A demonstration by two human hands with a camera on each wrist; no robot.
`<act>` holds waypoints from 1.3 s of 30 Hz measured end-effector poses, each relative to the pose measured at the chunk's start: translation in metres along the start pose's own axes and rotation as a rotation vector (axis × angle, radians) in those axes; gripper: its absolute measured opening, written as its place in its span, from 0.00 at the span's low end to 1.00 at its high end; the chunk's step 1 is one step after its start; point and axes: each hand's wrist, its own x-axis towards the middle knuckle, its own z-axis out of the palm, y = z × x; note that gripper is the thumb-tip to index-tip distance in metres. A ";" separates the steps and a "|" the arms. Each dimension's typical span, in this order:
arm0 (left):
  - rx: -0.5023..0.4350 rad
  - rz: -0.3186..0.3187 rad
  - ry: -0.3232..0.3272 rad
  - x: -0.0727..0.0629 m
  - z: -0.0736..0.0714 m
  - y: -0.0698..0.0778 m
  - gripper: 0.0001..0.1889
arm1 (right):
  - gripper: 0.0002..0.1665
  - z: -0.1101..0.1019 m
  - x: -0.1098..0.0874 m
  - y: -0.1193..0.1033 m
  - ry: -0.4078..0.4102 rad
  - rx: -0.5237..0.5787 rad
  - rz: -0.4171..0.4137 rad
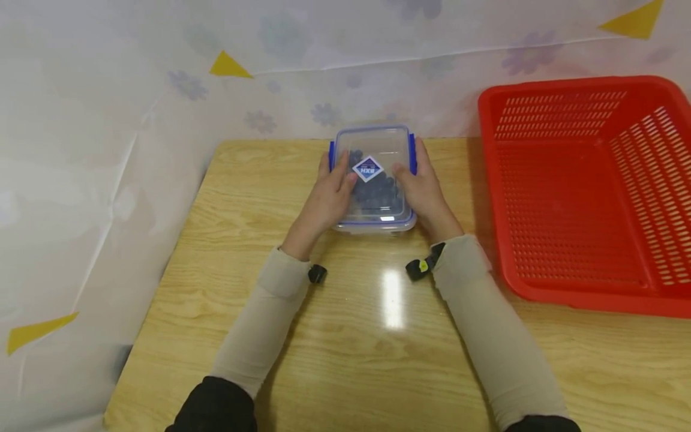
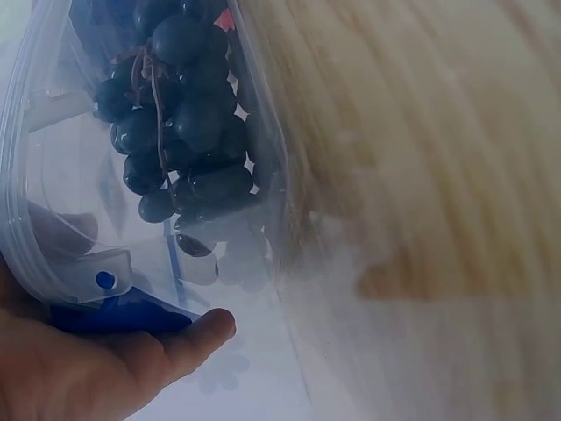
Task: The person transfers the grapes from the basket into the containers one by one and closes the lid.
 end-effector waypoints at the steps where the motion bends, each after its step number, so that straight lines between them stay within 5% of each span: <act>1: 0.001 -0.001 -0.001 0.000 0.000 0.000 0.32 | 0.44 0.000 0.000 0.000 0.003 0.000 0.003; 27: -0.070 -0.003 0.061 -0.002 0.001 0.008 0.27 | 0.44 -0.001 -0.003 -0.004 0.017 -0.008 -0.021; 39: -0.123 0.025 0.030 -0.004 -0.001 -0.002 0.29 | 0.45 0.000 -0.003 -0.001 0.038 -0.174 -0.005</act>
